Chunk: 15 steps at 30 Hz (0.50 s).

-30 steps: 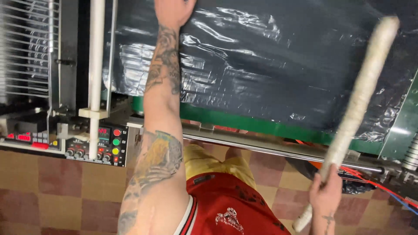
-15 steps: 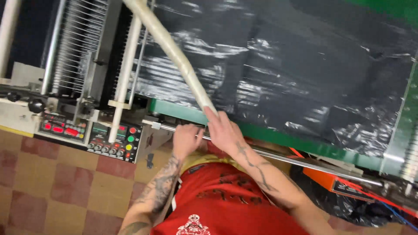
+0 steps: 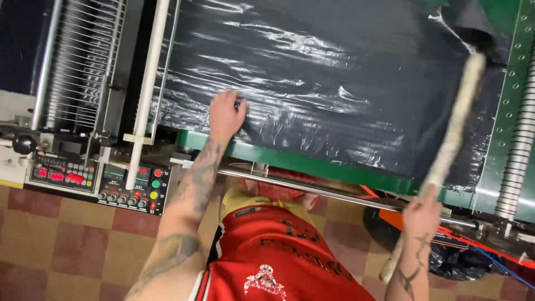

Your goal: Smoothing out black plastic film on a conveyor belt using a plastic pipe roller to remove wrinkles before processing.

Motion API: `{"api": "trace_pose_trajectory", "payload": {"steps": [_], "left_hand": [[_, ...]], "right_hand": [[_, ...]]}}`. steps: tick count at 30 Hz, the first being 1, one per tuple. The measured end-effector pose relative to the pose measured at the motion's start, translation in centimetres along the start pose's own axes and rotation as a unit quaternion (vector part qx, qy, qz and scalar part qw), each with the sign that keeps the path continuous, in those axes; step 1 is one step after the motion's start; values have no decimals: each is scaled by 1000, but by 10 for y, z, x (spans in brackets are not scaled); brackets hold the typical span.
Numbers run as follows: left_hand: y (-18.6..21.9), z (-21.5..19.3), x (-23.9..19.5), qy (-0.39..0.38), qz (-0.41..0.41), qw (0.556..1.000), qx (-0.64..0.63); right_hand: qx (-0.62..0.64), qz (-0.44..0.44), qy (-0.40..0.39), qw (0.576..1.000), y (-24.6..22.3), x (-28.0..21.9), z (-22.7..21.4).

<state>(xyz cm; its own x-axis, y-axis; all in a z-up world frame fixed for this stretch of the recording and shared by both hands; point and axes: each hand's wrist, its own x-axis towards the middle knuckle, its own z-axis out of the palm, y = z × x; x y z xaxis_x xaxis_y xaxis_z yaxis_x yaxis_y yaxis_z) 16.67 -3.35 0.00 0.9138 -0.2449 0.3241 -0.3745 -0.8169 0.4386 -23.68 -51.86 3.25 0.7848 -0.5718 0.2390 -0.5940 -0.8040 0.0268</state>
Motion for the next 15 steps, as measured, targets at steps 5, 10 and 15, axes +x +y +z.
{"api": "trace_pose_trajectory", "payload": {"steps": [5, 10, 15], "left_hand": [[3, 32, 98, -32, -6, 995, 95], [4, 83, 145, -72, -33, 982, 170], [28, 116, 153, -38, -13, 989, 141]], "right_hand": [[28, 93, -51, 994, 20, 9, -19], [-14, 90, -64, 994, 3, 7, -24], [-18, 70, -60, 996, -24, -5, -11]]}}
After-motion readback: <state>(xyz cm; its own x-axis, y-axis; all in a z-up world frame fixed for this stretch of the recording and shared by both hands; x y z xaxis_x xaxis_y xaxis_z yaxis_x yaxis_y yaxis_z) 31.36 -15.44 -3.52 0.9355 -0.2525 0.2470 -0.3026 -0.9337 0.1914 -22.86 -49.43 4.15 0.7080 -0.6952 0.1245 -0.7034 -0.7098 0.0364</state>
